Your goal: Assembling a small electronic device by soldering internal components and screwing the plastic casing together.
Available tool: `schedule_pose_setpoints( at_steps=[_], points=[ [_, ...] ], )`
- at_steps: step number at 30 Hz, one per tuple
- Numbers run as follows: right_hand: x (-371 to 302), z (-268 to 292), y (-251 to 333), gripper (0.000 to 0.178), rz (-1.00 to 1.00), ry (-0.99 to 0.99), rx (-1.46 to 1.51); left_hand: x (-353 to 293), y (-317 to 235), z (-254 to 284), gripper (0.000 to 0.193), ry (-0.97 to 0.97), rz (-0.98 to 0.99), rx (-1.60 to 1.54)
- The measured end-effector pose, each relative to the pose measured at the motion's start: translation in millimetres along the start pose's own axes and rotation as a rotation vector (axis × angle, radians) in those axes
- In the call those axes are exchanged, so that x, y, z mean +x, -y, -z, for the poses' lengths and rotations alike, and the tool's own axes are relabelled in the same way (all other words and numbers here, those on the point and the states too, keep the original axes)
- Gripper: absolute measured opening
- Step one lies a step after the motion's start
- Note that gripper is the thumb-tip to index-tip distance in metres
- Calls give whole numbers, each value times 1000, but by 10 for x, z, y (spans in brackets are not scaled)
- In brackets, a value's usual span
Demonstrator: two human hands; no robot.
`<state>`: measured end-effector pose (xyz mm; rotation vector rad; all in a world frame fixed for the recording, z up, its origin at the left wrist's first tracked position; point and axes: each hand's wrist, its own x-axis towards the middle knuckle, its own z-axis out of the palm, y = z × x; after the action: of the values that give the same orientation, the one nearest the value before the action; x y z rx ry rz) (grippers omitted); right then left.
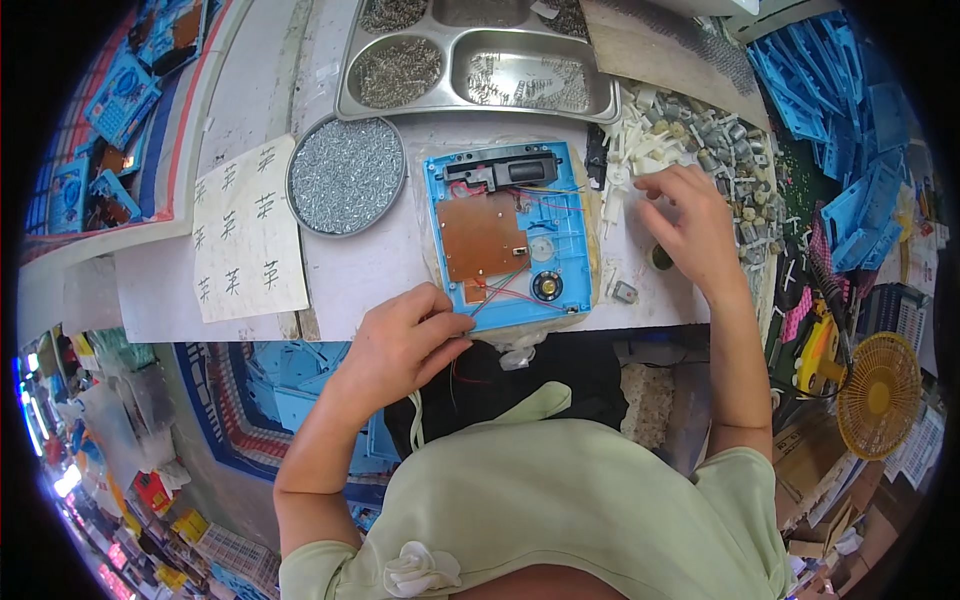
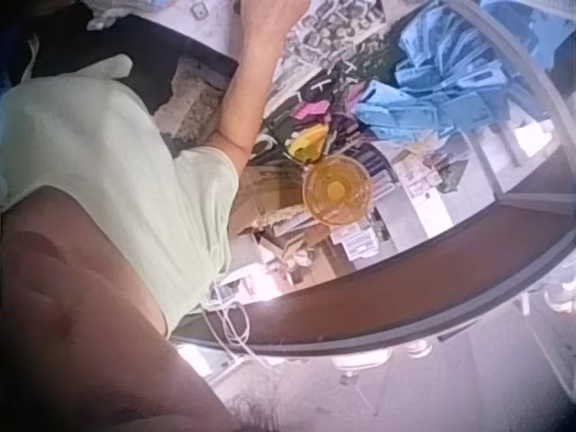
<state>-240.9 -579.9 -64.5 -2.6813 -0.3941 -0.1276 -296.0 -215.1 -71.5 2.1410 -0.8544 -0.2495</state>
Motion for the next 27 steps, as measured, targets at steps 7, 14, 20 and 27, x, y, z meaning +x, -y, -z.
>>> schedule_pose_setpoints(
  at_steps=[7, 14, 20, 27],
  points=[
    [55, -7, -31, 15, -28, -62, 88, 996, 29, 702, 15, 69, -84, 62],
    [-202, 280, 66, 15, -390, -203, 464, 2611, 724, 314, 16, -97, -86, 514],
    [-483, 388, 15, 28, -314, -126, 387, 2929, 779, 61, 18, 50, -3, 773],
    [-667, 466, 231, 30, -416, -178, 706, 2070, 163, 679, 18, -368, 45, 326]
  ],
)
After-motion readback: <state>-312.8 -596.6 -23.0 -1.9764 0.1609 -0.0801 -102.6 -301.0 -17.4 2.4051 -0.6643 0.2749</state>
